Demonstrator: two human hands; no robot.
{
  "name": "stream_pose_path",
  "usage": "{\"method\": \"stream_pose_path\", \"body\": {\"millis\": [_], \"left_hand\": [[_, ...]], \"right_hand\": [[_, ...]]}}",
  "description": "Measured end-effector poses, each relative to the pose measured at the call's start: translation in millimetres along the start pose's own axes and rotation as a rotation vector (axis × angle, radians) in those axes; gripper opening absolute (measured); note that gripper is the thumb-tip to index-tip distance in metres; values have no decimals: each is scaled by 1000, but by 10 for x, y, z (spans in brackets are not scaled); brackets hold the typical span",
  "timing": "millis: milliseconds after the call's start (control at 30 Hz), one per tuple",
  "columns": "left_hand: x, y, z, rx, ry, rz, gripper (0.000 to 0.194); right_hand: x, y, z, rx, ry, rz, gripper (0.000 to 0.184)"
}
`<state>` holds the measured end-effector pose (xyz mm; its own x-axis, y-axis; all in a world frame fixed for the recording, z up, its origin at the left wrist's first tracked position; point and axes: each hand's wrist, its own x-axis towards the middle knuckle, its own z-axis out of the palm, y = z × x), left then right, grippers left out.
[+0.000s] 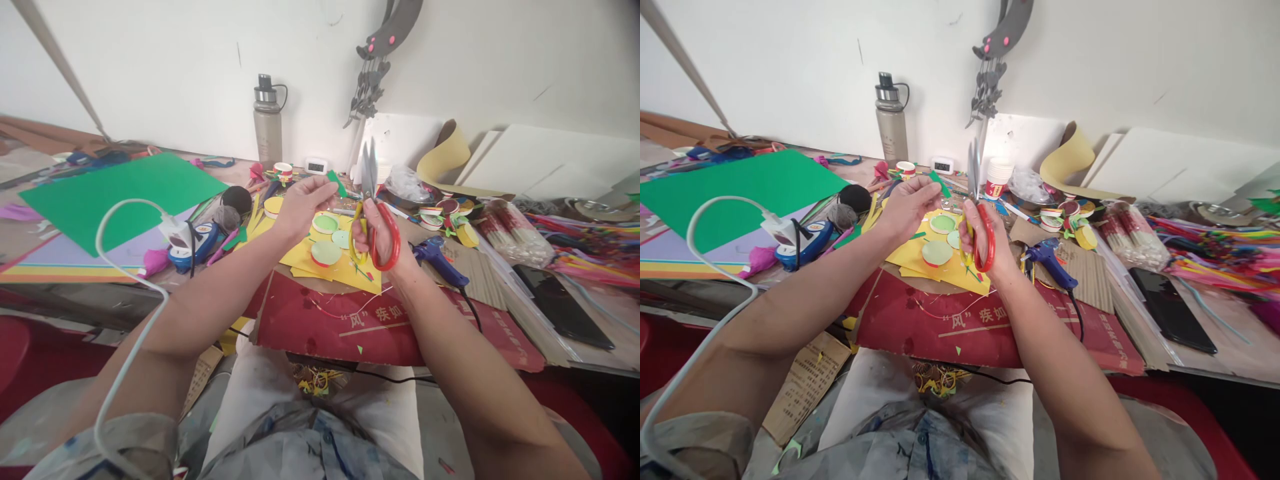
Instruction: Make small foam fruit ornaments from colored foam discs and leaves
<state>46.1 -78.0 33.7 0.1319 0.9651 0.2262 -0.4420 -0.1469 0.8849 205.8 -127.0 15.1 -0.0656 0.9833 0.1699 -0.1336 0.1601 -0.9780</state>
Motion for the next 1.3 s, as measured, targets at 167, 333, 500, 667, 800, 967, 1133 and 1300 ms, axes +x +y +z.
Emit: {"method": "stream_pose_path", "body": {"millis": [167,333,500,667,800,967,1133,1300], "left_hand": [[-48,-4,-6,199,-170,235,16],[98,-100,-130,332,-394,490,19],[147,-173,-192,409,-413,516,24],[34,-253,-93,300,-360,222,34],[-59,-278,9,252,-319,88,33],[-93,-275,69,146,-246,75,24],[-85,-213,88,22,-183,-53,23],[-77,-105,89,-75,-126,-170,27]], "right_hand": [[101,-14,-103,83,-59,-20,59],[98,-33,-125,188,-102,-6,59],[114,-12,-114,260,-101,-86,58],[159,78,-131,244,83,-216,55],[151,113,-122,136,183,-297,57],[99,124,-85,-8,195,-429,50],[101,144,-95,-69,192,-463,44],[167,185,-143,-37,214,-434,49]]}}
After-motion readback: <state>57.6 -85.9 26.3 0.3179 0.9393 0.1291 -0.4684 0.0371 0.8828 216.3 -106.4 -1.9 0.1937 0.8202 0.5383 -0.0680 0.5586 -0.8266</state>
